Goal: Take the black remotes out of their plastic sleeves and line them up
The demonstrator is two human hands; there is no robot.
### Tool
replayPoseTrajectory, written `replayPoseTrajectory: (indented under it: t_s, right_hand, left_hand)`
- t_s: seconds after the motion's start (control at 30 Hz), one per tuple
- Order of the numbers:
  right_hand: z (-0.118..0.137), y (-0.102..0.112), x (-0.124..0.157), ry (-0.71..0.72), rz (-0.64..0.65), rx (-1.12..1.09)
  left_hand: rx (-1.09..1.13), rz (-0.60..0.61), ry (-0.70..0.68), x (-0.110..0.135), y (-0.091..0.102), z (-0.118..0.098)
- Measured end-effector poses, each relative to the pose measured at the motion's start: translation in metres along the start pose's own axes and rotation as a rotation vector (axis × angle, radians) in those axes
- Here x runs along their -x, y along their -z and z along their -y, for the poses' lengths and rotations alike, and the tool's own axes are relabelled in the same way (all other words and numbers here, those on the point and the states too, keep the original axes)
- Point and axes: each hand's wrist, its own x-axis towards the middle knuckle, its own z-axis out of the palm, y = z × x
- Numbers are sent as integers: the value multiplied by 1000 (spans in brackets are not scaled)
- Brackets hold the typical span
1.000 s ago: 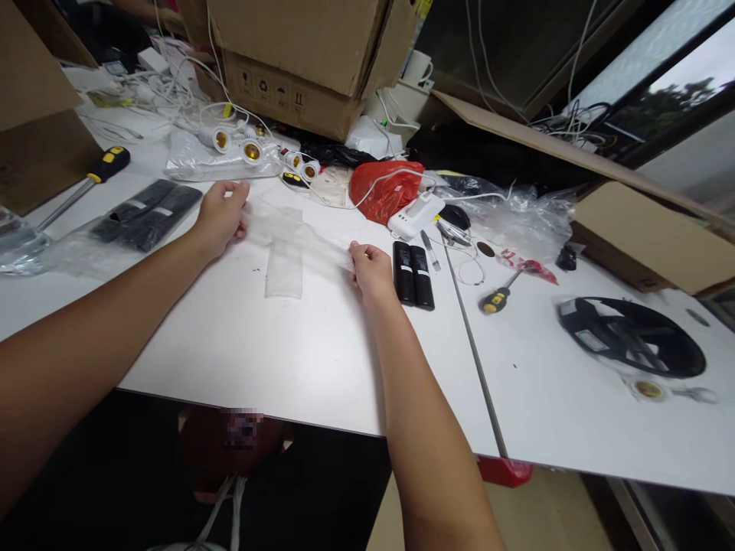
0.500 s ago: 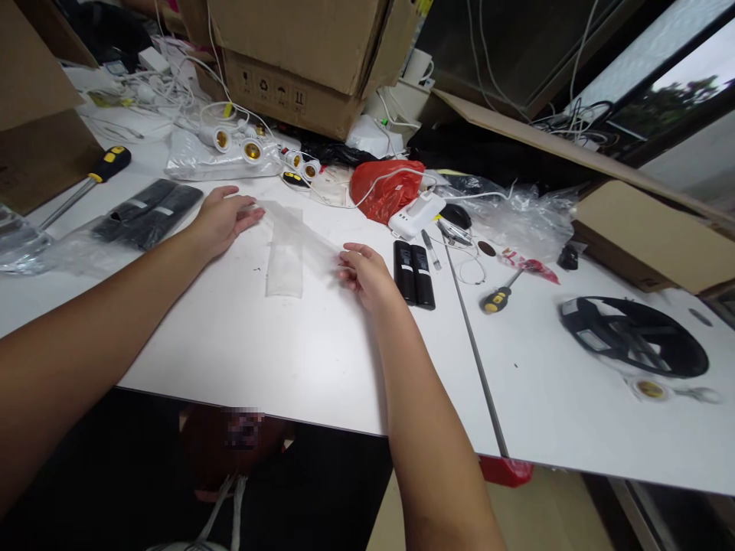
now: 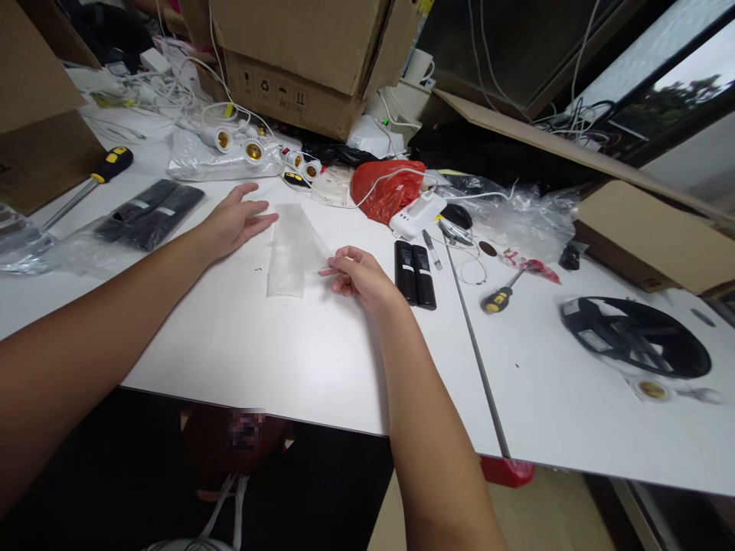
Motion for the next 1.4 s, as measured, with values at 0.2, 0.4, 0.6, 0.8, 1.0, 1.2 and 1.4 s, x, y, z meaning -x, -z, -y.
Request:
replayPoseTrajectory:
  t_s: [0.2, 0.4, 0.6, 0.8, 1.0, 1.2, 1.4]
  right_hand:
    - [-1, -4, 0, -57, 98, 47]
    - [0, -14, 5, -52, 178, 51]
    - [-4, -27, 9, -54, 269, 118]
    - [-3, -20, 13, -187, 279, 312]
    - [-7, -29, 0, 353, -173, 307]
    - [-8, -58, -2, 347, 87, -229]
    - [-16, -63, -2, -21, 260, -361]
  left_hand:
    - [-166, -6, -91, -1, -4, 9]
    - [-245, -148, -248, -10, -1, 11]
    - [-450, -172, -374, -22, 7, 20]
    - [-817, -70, -538, -7, 6, 22]
    - [-1117, 208, -714, 16, -16, 8]
    - [-1529, 451, -420, -1, -50, 5]
    - [-1657, 533, -289, -15, -40, 19]
